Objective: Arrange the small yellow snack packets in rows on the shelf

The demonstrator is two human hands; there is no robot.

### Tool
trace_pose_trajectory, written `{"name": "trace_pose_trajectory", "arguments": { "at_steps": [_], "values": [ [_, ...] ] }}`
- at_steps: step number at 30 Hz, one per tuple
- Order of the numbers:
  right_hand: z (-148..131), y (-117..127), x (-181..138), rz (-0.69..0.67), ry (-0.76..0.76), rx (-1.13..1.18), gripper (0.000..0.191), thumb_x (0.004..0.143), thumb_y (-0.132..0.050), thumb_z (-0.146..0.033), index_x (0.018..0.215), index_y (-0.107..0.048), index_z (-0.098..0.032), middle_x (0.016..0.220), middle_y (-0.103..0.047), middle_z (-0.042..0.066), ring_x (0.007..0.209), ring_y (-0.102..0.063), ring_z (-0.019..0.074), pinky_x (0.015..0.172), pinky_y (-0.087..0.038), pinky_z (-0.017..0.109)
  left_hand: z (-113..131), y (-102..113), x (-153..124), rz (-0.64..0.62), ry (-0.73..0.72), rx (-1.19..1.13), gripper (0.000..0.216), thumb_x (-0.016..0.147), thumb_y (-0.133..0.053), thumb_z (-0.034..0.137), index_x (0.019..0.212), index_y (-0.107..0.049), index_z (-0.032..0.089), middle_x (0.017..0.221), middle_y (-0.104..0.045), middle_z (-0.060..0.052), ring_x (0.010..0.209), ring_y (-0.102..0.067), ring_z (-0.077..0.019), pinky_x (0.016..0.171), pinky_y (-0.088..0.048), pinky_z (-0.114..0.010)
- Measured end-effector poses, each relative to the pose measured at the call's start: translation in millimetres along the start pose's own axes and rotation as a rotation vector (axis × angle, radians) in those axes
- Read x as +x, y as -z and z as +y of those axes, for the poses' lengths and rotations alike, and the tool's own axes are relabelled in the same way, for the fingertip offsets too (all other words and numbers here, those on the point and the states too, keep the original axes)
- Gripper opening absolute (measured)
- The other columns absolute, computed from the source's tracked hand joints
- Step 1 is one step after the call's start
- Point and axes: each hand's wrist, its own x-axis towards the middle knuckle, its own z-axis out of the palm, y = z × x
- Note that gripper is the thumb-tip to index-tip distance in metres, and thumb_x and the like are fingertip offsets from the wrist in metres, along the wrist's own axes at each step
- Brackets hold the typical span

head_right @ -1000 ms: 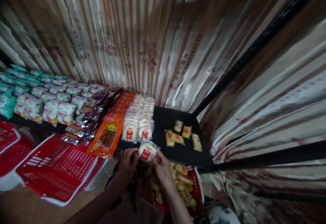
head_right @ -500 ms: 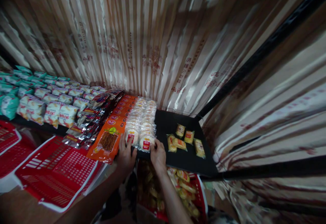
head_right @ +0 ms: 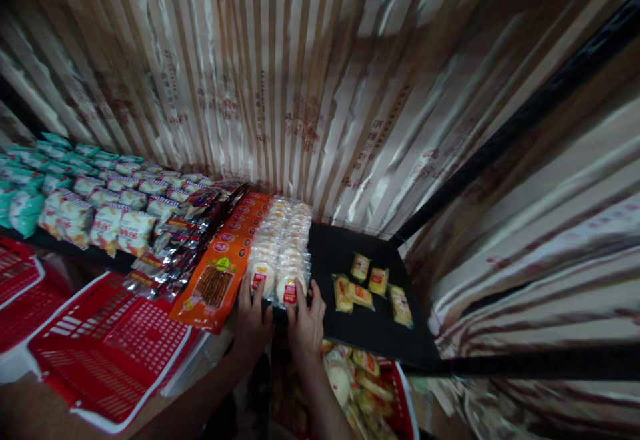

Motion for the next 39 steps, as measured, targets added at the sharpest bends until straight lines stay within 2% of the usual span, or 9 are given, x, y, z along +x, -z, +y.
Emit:
{"name": "trace_pose_trajectory", "arguments": {
  "at_steps": [6,11,17,22,29,31,35,39],
  "values": [
    [-2,-6,6,-0.004,-0.029,-0.022,0.047,0.083,-0.043,-0.038,0.128,-0.046,-0.027,0.136,-0.033,0.01,0.109,-0.043,0.0269,0.089,-0.042,0.043,-2,-2,3,0.0,0.006,-0.02,0.048,0.086,-0.037,0.025,0.131,-0.038,0.01,0.148,-0.014,-0.014,0.137,-0.011,-0.0287,0.11,-0.02,-0.051],
    [-4,-10,10,-0.015,-0.046,-0.022,0.049,0.082,-0.044,-0.037,0.129,-0.044,-0.024,0.137,-0.031,0.012,0.114,-0.04,0.0279,0.092,-0.04,0.043,-2,0,7,-0.015,-0.006,-0.027,0.048,0.084,-0.036,0.021,0.13,-0.039,0.009,0.148,-0.014,-0.015,0.137,-0.012,-0.0278,0.11,-0.02,-0.049],
    [-4,-15,12,0.006,-0.06,-0.01,0.049,0.082,-0.044,-0.04,0.128,-0.044,-0.021,0.133,-0.036,0.013,0.119,-0.037,0.0289,0.093,-0.039,0.042,-4,-1,10,-0.009,0.021,-0.023,0.046,0.084,-0.038,0.022,0.129,-0.041,0.011,0.148,-0.017,-0.012,0.136,-0.015,-0.0262,0.111,-0.02,-0.046],
    [-3,-17,12,0.017,-0.045,-0.029,0.05,0.082,-0.044,-0.043,0.128,-0.043,-0.023,0.132,-0.038,0.012,0.117,-0.041,0.0279,0.091,-0.041,0.04,-5,-4,7,0.049,-0.03,0.044,0.044,0.084,-0.04,0.019,0.127,-0.043,0.012,0.147,-0.017,-0.013,0.136,-0.015,-0.0276,0.109,-0.023,-0.049],
    [1,-17,11,0.033,-0.045,-0.015,0.052,0.082,-0.043,-0.049,0.128,-0.045,-0.025,0.132,-0.039,0.01,0.109,-0.046,0.0257,0.088,-0.045,0.039,6,-9,-1,0.085,-0.199,0.169,0.041,0.086,-0.044,0.019,0.126,-0.048,0.029,0.151,-0.003,-0.005,0.136,-0.01,-0.0326,0.103,-0.029,-0.054],
    [4,-17,10,0.018,-0.032,0.003,0.051,0.083,-0.043,-0.047,0.128,-0.046,-0.024,0.133,-0.038,0.011,0.108,-0.046,0.0254,0.087,-0.045,0.039,9,-14,2,0.111,-0.187,0.182,0.045,0.086,-0.045,0.022,0.13,-0.042,0.027,0.15,-0.004,-0.009,0.135,-0.012,-0.0335,0.102,-0.03,-0.055],
    [7,-16,5,0.011,0.012,0.065,0.046,0.085,-0.04,-0.041,0.127,-0.047,-0.025,0.135,-0.035,0.011,0.107,-0.047,0.0239,0.087,-0.045,0.041,13,-25,14,0.193,-0.125,0.192,0.064,0.084,-0.049,0.032,0.14,-0.023,0.015,0.149,-0.009,-0.018,0.135,-0.014,-0.0352,0.103,-0.027,-0.057],
    [12,-7,0,0.061,0.013,0.152,0.038,0.086,-0.039,-0.041,0.113,-0.059,-0.023,0.135,-0.036,0.012,0.111,-0.046,0.0246,0.094,-0.039,0.045,17,-29,24,0.203,-0.087,0.246,0.066,0.083,-0.052,0.036,0.139,-0.026,0.011,0.149,-0.006,-0.02,0.135,-0.012,-0.0364,0.103,-0.025,-0.057]
  ]
}}
